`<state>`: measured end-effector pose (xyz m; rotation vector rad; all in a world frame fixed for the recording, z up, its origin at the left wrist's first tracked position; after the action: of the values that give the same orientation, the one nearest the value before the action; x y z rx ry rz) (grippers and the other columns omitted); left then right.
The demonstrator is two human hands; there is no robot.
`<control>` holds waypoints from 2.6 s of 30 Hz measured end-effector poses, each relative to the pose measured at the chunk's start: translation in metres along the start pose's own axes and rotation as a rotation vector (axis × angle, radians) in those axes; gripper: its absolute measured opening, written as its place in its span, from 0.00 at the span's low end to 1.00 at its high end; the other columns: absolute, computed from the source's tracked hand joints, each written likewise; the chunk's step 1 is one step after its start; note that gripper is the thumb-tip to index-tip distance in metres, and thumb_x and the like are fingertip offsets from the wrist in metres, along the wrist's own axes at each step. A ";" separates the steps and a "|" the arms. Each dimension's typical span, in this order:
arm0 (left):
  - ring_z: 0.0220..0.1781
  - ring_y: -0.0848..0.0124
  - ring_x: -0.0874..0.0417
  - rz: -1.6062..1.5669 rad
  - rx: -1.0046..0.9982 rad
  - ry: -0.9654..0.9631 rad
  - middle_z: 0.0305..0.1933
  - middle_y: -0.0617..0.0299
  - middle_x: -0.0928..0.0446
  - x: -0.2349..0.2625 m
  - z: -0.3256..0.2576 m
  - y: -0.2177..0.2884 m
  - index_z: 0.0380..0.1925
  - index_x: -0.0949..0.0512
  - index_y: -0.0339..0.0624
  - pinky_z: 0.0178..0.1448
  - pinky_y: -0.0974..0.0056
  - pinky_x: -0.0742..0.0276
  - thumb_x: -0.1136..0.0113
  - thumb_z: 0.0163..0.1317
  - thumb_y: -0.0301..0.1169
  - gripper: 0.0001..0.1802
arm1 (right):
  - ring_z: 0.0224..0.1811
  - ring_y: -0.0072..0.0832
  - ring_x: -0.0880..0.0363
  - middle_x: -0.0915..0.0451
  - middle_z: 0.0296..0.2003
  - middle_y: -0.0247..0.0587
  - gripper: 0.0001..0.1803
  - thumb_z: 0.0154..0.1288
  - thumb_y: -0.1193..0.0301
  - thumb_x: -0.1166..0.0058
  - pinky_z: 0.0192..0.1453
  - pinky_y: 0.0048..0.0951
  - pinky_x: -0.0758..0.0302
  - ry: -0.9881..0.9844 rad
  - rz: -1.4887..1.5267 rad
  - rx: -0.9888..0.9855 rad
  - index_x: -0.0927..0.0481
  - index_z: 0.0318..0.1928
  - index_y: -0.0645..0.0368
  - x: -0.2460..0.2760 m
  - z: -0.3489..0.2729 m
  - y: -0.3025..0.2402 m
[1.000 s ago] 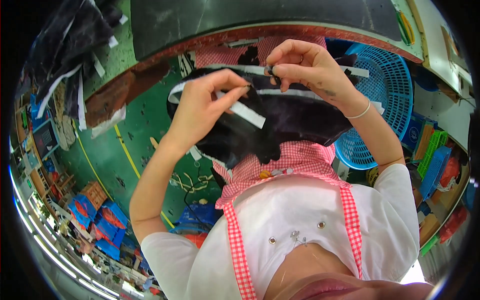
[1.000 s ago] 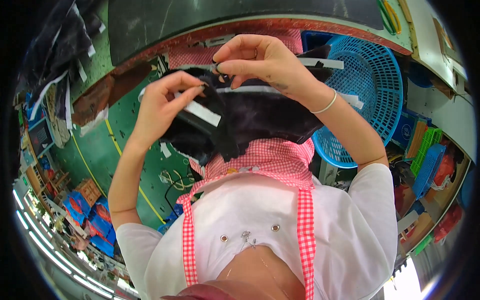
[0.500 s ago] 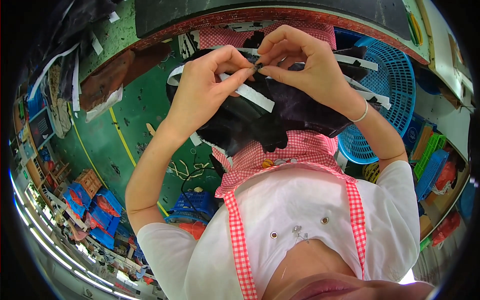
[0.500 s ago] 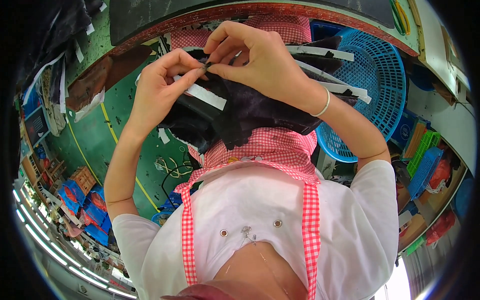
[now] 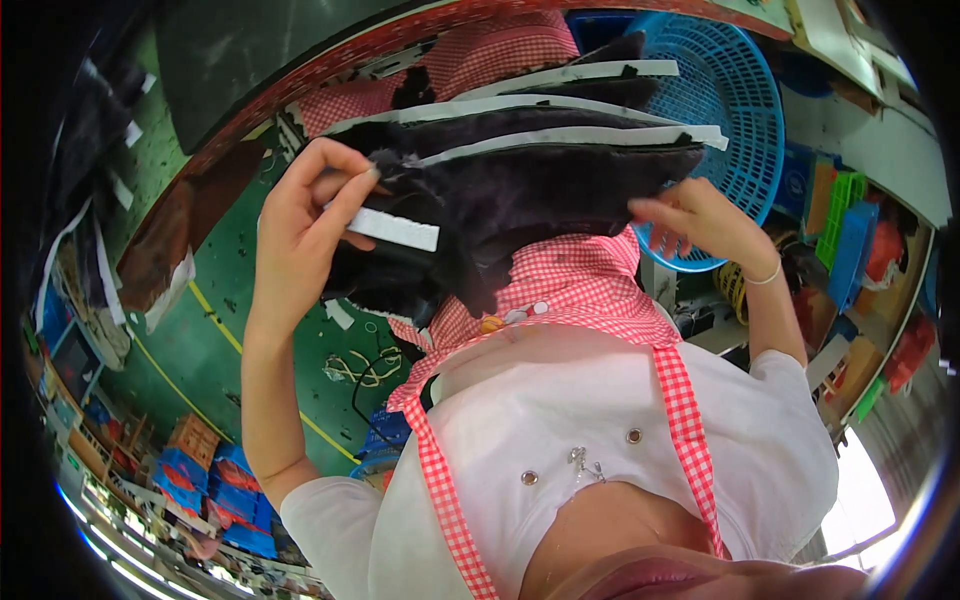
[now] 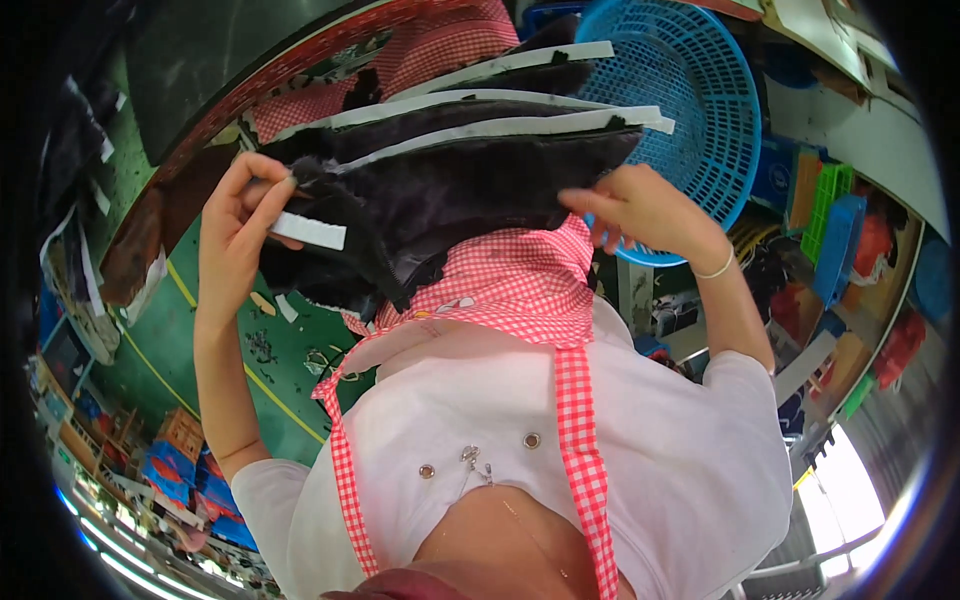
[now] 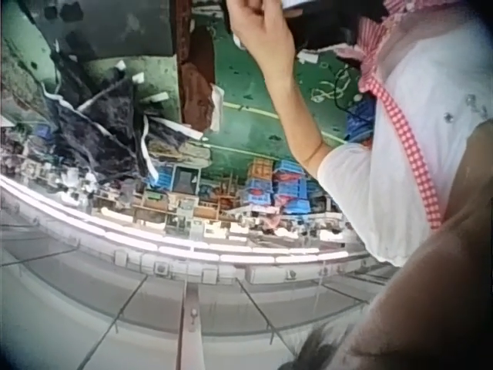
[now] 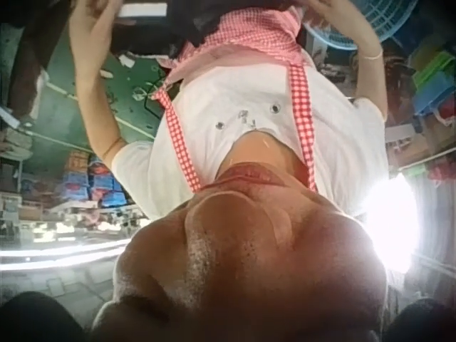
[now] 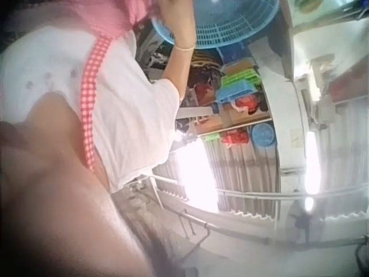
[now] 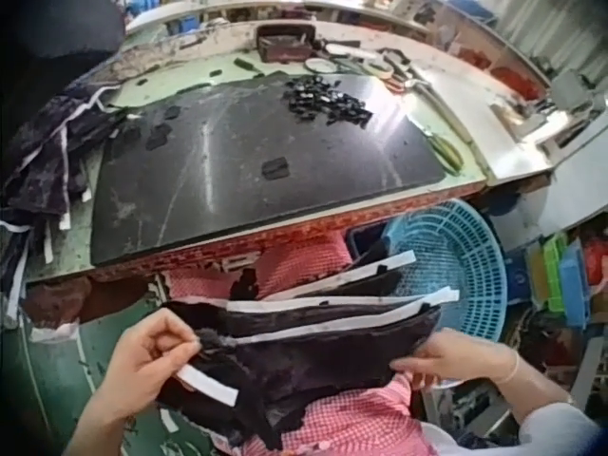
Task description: Trimming excess lining and material from shoe uppers using scissors and hands.
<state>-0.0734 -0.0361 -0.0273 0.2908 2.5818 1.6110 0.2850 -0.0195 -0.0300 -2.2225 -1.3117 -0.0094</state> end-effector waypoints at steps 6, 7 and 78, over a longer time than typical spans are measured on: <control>0.31 0.85 0.24 -0.020 -0.017 -0.033 0.32 0.67 0.21 -0.001 0.002 -0.001 0.39 0.28 0.39 0.30 0.78 0.27 0.46 0.69 0.27 0.03 | 0.18 0.17 0.30 0.19 0.24 0.37 0.14 0.54 0.64 0.31 0.24 0.19 0.37 0.669 0.031 0.321 0.16 0.28 0.64 -0.002 -0.002 0.011; 0.31 0.86 0.25 -0.029 -0.022 -0.038 0.31 0.68 0.22 -0.001 0.000 0.000 0.39 0.28 0.39 0.31 0.78 0.29 0.46 0.69 0.26 0.03 | 0.18 0.17 0.30 0.19 0.24 0.37 0.14 0.54 0.64 0.31 0.24 0.19 0.37 0.666 0.036 0.331 0.16 0.28 0.64 -0.002 0.002 0.004; 0.31 0.74 0.16 -0.076 0.100 -0.146 0.37 0.56 0.16 -0.010 0.019 0.006 0.41 0.17 0.31 0.32 0.71 0.18 0.35 0.59 0.26 0.12 | 0.25 0.28 0.20 0.18 0.29 0.38 0.21 0.53 0.76 0.36 0.29 0.25 0.25 0.065 0.055 1.032 0.34 0.44 0.59 -0.041 0.068 -0.131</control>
<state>-0.0594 -0.0187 -0.0303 0.3017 2.5344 1.3849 0.1396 0.0275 -0.0398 -1.3452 -0.8940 0.4956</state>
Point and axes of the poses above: each hand's wrist, its own z-axis towards the middle knuckle, its own x-axis out of the back of the hand, y = z × x, the point moved 3 cm from there along z, towards the middle knuckle
